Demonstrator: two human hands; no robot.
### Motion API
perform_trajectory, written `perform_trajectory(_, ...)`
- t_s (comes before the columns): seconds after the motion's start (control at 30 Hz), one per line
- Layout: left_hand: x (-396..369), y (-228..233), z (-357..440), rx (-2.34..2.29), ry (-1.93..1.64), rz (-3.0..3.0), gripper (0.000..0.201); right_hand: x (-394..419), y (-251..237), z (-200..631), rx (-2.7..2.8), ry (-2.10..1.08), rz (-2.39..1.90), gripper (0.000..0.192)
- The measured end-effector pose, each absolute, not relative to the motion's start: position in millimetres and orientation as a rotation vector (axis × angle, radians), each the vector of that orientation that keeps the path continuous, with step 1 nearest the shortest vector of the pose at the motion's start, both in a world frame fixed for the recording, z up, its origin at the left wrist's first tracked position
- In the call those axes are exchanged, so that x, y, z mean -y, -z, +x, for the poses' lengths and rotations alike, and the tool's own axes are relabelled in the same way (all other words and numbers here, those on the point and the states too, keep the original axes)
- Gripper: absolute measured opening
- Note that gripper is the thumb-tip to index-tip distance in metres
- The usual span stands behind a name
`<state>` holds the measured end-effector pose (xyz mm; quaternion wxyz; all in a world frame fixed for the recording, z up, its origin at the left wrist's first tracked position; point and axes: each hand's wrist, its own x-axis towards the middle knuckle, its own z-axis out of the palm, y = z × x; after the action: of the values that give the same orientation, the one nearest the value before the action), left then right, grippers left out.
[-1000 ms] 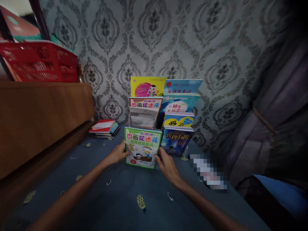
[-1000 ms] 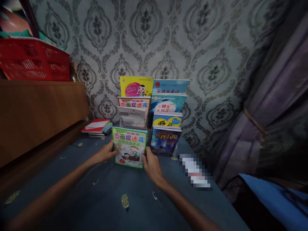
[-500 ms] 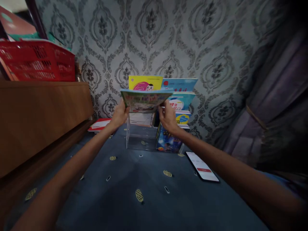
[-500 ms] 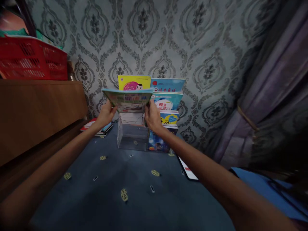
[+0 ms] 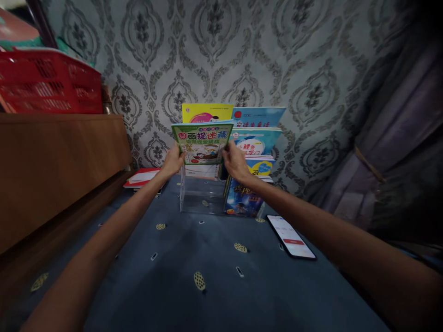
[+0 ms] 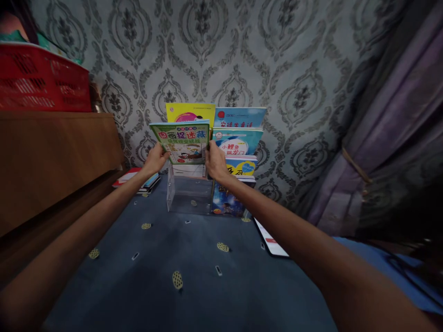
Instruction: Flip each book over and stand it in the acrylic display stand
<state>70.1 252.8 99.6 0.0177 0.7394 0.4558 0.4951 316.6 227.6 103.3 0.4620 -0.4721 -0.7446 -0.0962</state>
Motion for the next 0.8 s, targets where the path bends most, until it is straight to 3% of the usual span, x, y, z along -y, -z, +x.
perform_trajectory(0.27, -254.0, -88.8, 70.4, -1.673, -1.315, 2.323, 0.038, -232.2, -101.1, 314.4, 1.874, 0.211, -1.437, 0.017)
perform_trajectory(0.8, -257.8, -84.2, 72.9, -1.919, -1.123, 2.306, 0.026, -236.0, -121.0, 314.5, 1.853, 0.249, -1.532, 0.031)
